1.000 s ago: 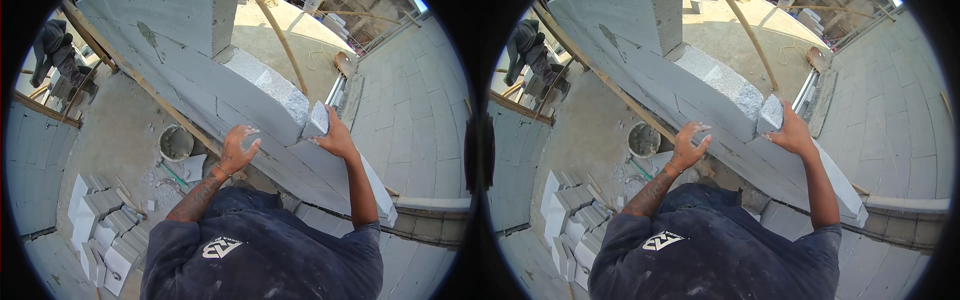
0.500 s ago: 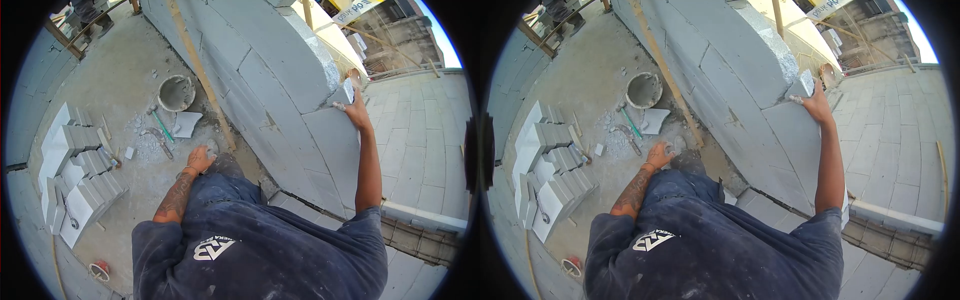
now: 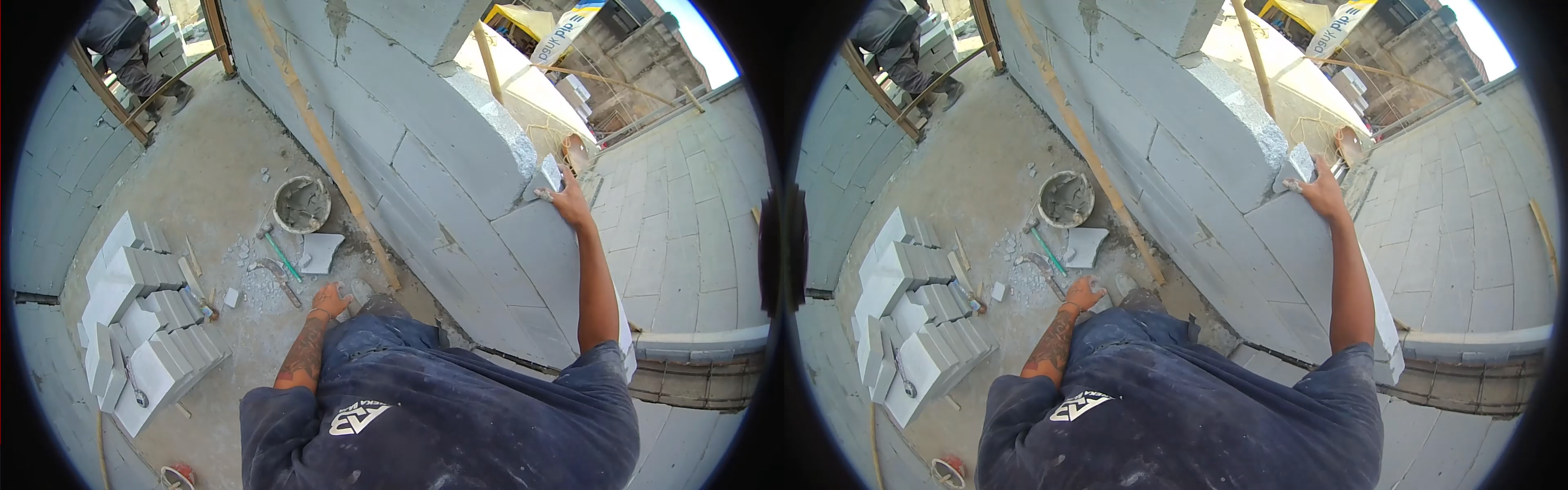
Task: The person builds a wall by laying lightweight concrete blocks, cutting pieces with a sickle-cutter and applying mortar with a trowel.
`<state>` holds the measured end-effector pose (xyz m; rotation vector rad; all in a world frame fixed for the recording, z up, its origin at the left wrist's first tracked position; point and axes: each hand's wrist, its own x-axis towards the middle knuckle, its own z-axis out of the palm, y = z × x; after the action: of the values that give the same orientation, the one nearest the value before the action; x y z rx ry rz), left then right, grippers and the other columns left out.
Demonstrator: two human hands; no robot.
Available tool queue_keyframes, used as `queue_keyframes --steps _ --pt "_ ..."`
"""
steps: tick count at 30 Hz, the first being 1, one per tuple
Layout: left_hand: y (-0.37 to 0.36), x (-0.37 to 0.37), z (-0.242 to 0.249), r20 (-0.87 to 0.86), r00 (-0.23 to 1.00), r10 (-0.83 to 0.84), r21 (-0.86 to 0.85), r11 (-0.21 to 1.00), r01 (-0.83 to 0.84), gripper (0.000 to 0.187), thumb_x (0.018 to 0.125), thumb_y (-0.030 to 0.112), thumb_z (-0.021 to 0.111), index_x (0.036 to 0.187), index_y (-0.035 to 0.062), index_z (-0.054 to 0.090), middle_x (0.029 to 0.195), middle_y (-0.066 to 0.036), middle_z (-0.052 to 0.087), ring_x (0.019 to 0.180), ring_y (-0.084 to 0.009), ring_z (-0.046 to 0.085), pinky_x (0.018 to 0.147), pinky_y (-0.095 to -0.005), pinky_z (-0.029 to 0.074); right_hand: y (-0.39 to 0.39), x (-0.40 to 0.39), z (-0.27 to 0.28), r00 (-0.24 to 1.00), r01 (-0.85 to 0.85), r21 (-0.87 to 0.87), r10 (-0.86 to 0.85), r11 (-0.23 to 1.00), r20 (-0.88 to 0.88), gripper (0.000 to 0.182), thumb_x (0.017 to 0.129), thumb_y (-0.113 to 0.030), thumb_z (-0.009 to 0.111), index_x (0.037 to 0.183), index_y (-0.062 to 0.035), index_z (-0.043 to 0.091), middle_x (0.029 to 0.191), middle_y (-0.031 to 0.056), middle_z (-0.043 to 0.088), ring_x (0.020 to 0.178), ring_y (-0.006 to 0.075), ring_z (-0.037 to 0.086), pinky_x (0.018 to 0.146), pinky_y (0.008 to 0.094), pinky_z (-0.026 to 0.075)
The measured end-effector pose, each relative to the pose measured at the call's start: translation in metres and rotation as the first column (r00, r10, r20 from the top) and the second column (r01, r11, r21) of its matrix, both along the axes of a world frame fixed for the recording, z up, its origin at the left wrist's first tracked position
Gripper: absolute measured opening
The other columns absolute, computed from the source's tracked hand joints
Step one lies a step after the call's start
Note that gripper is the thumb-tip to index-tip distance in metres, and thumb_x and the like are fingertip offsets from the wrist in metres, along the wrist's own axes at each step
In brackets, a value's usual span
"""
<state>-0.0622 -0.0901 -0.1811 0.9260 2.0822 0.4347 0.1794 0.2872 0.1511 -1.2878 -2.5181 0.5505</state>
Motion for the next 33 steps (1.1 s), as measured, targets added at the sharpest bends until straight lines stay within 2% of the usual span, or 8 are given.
queue_keyframes --steps 9,15,19,20,24,27,32,33 --pt "0.019 -0.033 -0.004 -0.065 0.992 -0.110 -0.006 0.994 0.110 0.049 0.074 0.039 0.064 0.110 0.0070 0.057 0.111 -0.017 0.057 0.106 -0.0307 0.053 0.089 -0.0390 0.042 0.006 0.005 -0.011 0.996 0.054 0.055 -0.049 0.997 -0.077 0.072 0.065 -0.041 0.071 0.119 0.0004 0.047 0.108 0.0198 0.056 0.102 0.0299 0.053 0.089 0.0345 0.040" --pt "0.023 -0.045 0.006 -0.130 0.982 -0.140 0.071 0.986 0.150 0.048 0.073 0.038 0.066 0.106 0.0033 0.059 0.105 -0.019 0.060 0.098 -0.0321 0.057 0.085 -0.0391 0.045 0.007 0.033 -0.017 0.777 0.006 -0.110 -0.074 0.994 -0.625 0.071 0.067 -0.035 0.070 0.124 -0.0007 0.045 0.117 0.0127 0.052 0.109 0.0219 0.047 0.093 0.0302 0.035" --pt "0.048 -0.032 0.056 0.191 0.975 -0.111 0.328 0.944 0.043 0.055 0.073 0.038 0.069 0.110 -0.0005 0.056 0.101 -0.018 0.061 0.093 -0.0248 0.060 0.082 -0.0343 0.047 -0.046 0.020 -0.016 0.645 -0.044 -0.204 -0.128 0.978 -0.753 0.089 0.063 -0.041 0.070 0.133 -0.0016 0.032 0.130 0.0112 0.041 0.119 0.0219 0.039 0.100 0.0349 0.029" --pt "0.060 -0.025 0.083 0.302 0.947 -0.110 0.368 0.930 -0.009 0.057 0.075 0.037 0.069 0.114 -0.0007 0.053 0.102 -0.017 0.060 0.094 -0.0230 0.059 0.082 -0.0330 0.047 -0.062 0.008 -0.016 0.581 -0.240 -0.241 -0.059 0.940 -0.812 0.090 0.064 -0.043 0.070 0.134 -0.0012 0.030 0.130 0.0119 0.040 0.120 0.0226 0.039 0.101 0.0359 0.029" --pt "0.097 -0.007 0.162 0.861 0.409 -0.304 0.459 0.812 -0.362 0.059 0.087 0.038 0.054 0.128 -0.0003 0.037 0.116 -0.016 0.052 0.105 -0.0236 0.054 0.088 -0.0343 0.044 -0.111 -0.042 -0.063 0.421 -0.675 -0.430 -0.166 0.599 -0.892 0.077 0.069 -0.038 0.066 0.128 0.0019 0.038 0.128 0.0131 0.043 0.119 0.0226 0.040 0.100 0.0357 0.030" --pt "0.097 -0.002 0.186 0.953 -0.090 -0.289 0.230 0.885 -0.406 0.056 0.087 0.035 0.055 0.128 0.0004 0.036 0.113 -0.013 0.053 0.103 -0.0219 0.054 0.087 -0.0348 0.045 -0.133 -0.067 -0.127 0.625 -0.654 -0.653 -0.214 0.382 -0.751 0.074 0.070 -0.040 0.065 0.126 0.0012 0.039 0.126 0.0117 0.045 0.116 0.0218 0.043 0.097 0.0353 0.032" --pt "0.042 0.017 0.141 0.998 -0.022 -0.061 0.030 0.738 -0.674 0.054 0.082 0.021 0.064 0.126 0.0040 0.039 0.114 -0.006 0.053 0.103 -0.0154 0.053 0.086 -0.0319 0.045 -0.169 -0.106 -0.163 0.800 -0.600 -0.746 0.223 0.287 -0.557 0.073 0.072 -0.043 0.064 0.129 -0.0017 0.041 0.125 0.0114 0.047 0.113 0.0221 0.045 0.098 0.0362 0.031" --pt "0.026 0.018 0.128 0.999 -0.007 -0.046 0.025 0.664 -0.747 0.055 0.081 0.018 0.066 0.127 0.0050 0.039 0.116 -0.004 0.052 0.106 -0.0140 0.051 0.087 -0.0308 0.044 -0.175 -0.109 -0.180 0.747 -0.665 -0.605 0.408 0.437 -0.526 0.070 0.076 -0.042 0.061 0.130 -0.0035 0.041 0.124 0.0133 0.047 0.113 0.0226 0.047 0.097 0.0354 0.033"
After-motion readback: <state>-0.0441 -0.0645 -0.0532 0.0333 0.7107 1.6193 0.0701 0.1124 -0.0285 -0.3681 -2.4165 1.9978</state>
